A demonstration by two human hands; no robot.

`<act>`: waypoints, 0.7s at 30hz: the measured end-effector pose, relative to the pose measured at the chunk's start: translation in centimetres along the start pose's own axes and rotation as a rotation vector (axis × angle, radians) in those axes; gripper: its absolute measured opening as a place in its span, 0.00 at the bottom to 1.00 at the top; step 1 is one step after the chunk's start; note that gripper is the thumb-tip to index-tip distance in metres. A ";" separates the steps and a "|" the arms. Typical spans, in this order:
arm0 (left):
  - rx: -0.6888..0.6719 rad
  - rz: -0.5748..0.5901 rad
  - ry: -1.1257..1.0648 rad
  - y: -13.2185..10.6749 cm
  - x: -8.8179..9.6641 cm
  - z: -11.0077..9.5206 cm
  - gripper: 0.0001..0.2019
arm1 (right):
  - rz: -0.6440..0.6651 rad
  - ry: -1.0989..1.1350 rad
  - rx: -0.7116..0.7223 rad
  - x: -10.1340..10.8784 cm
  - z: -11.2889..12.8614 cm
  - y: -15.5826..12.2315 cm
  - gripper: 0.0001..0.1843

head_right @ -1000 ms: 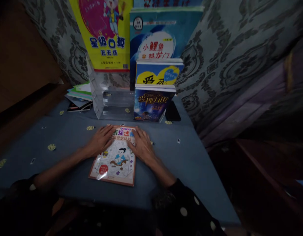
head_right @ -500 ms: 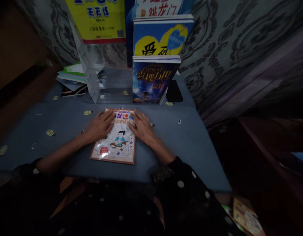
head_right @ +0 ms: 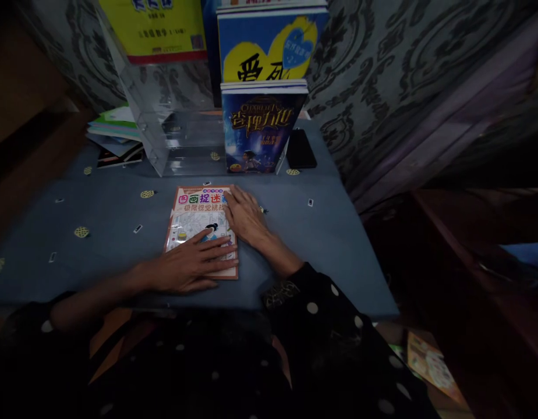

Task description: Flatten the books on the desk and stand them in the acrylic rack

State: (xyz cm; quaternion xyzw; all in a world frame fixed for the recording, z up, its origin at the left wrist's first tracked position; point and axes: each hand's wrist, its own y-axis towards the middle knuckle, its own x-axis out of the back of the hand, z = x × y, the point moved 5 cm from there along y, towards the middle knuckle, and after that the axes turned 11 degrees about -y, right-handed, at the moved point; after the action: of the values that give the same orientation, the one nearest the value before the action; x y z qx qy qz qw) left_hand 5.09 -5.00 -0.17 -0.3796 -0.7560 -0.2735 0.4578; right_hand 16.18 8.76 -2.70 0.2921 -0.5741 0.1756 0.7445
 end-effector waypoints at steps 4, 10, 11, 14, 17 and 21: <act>-0.012 -0.015 0.017 -0.1 -0.1 0.0 0.22 | 0.006 -0.004 0.004 0.1 0.4 -0.9 0.28; -0.085 -0.056 0.036 -0.3 0.0 -0.6 0.18 | 0.028 0.001 0.118 0.8 1.6 -5.3 0.28; -0.105 -0.062 0.047 -0.4 0.0 -0.8 0.18 | 0.023 0.000 0.136 1.0 1.8 -6.3 0.28; -0.172 -0.090 0.091 -0.5 0.2 -1.2 0.17 | -0.011 -0.005 0.171 1.5 2.2 -9.1 0.28; -0.218 -0.144 0.130 -0.5 0.5 -1.6 0.15 | -0.015 0.012 0.192 2.0 2.6 -11.3 0.30; -0.237 -0.187 0.107 -0.4 0.8 -1.9 0.14 | 0.008 0.031 0.179 2.3 2.8 -12.2 0.30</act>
State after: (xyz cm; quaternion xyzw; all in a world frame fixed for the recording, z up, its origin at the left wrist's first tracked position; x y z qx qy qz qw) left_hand 5.42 -6.43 1.36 -0.3436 -0.7252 -0.4221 0.4217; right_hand 22.00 -2.58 -2.90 0.3525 -0.5456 0.2336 0.7236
